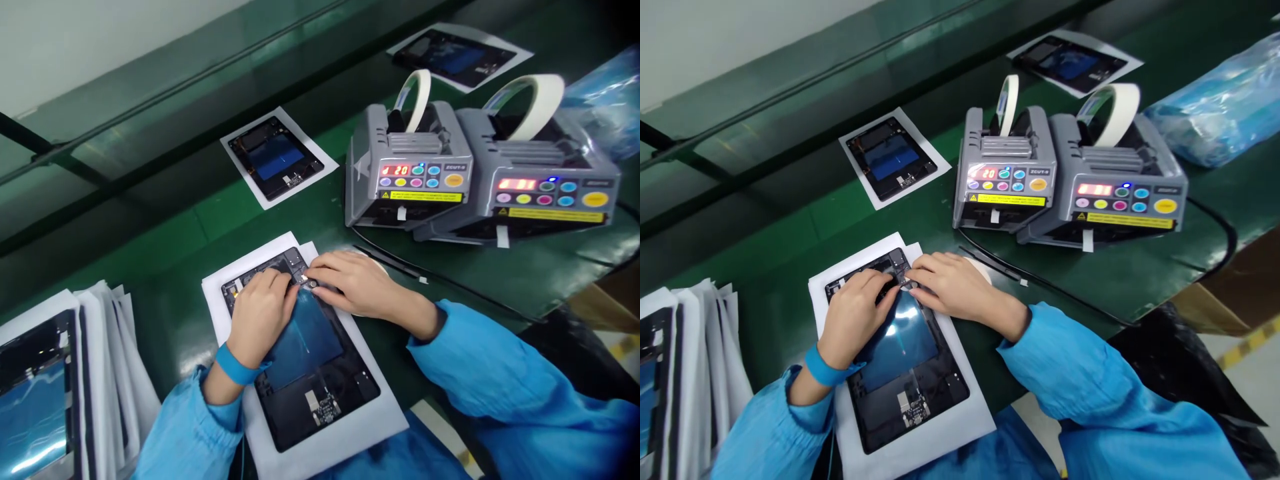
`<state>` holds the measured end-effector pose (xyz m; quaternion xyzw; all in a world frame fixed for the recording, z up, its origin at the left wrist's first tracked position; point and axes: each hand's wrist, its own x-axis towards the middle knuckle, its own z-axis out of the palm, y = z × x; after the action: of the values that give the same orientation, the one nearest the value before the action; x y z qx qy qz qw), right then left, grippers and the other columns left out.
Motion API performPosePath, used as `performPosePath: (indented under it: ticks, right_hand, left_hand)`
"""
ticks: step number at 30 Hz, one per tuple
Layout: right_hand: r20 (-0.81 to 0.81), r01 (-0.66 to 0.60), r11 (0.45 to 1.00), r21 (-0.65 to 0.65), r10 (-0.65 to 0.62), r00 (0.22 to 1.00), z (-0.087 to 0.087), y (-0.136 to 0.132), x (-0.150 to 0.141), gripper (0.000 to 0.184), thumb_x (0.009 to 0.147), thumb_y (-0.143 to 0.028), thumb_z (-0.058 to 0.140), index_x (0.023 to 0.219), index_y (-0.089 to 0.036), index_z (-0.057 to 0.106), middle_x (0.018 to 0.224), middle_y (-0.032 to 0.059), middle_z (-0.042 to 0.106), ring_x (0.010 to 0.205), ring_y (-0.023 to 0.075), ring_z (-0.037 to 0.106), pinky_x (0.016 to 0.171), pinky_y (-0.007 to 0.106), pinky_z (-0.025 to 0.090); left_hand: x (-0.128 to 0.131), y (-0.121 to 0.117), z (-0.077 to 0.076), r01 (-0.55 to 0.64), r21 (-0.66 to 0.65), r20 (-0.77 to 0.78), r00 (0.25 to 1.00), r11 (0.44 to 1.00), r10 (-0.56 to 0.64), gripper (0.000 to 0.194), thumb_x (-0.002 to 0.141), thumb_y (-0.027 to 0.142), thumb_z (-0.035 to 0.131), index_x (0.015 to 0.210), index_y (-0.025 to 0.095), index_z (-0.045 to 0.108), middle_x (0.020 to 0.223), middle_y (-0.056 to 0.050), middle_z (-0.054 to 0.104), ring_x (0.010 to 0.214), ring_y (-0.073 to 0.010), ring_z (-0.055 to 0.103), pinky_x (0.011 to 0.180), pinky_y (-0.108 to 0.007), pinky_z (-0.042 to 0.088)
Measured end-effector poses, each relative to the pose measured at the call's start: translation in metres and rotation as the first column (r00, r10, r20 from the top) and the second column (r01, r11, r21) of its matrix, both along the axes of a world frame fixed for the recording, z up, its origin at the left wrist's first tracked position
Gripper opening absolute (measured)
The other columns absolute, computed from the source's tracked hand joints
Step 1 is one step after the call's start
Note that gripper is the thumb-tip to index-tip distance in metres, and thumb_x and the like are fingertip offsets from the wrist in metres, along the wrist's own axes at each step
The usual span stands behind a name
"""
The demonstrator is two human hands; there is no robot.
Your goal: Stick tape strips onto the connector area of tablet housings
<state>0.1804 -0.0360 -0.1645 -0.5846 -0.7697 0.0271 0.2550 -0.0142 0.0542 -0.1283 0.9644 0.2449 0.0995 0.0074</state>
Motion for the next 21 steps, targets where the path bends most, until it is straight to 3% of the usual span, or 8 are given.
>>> performPosePath:
  ticks: [7,21]
  right_hand:
    - [0.037,-0.001,1.0,-0.031,0.003,0.999,0.002,-0.003,-0.001,0.035,0.1,-0.039,0.043,0.115,-0.021,0.068,0.108,0.0076,0.066,0.094,0.0193,0.06,0.079,0.035,0.047]
    - [-0.014,-0.041,0.998,-0.05,0.04,0.999,0.002,-0.001,0.001,0.034,0.099,-0.036,0.043,0.116,-0.019,0.067,0.106,0.008,0.066,0.093,0.0198,0.06,0.078,0.035,0.048]
  left_hand:
    - [0.007,-0.004,0.002,0.003,0.024,0.017,1.0,1.0,-0.003,0.012,0.09,0.026,0.064,0.09,0.014,0.065,0.088,-0.008,0.065,0.081,-0.0248,0.063,0.071,-0.036,0.054]
    - [0.018,-0.007,-0.002,-0.08,-0.057,-0.022,0.997,0.995,0.078,0.011,0.09,0.022,0.06,0.085,0.015,0.067,0.083,-0.007,0.064,0.08,-0.0236,0.063,0.07,-0.034,0.052]
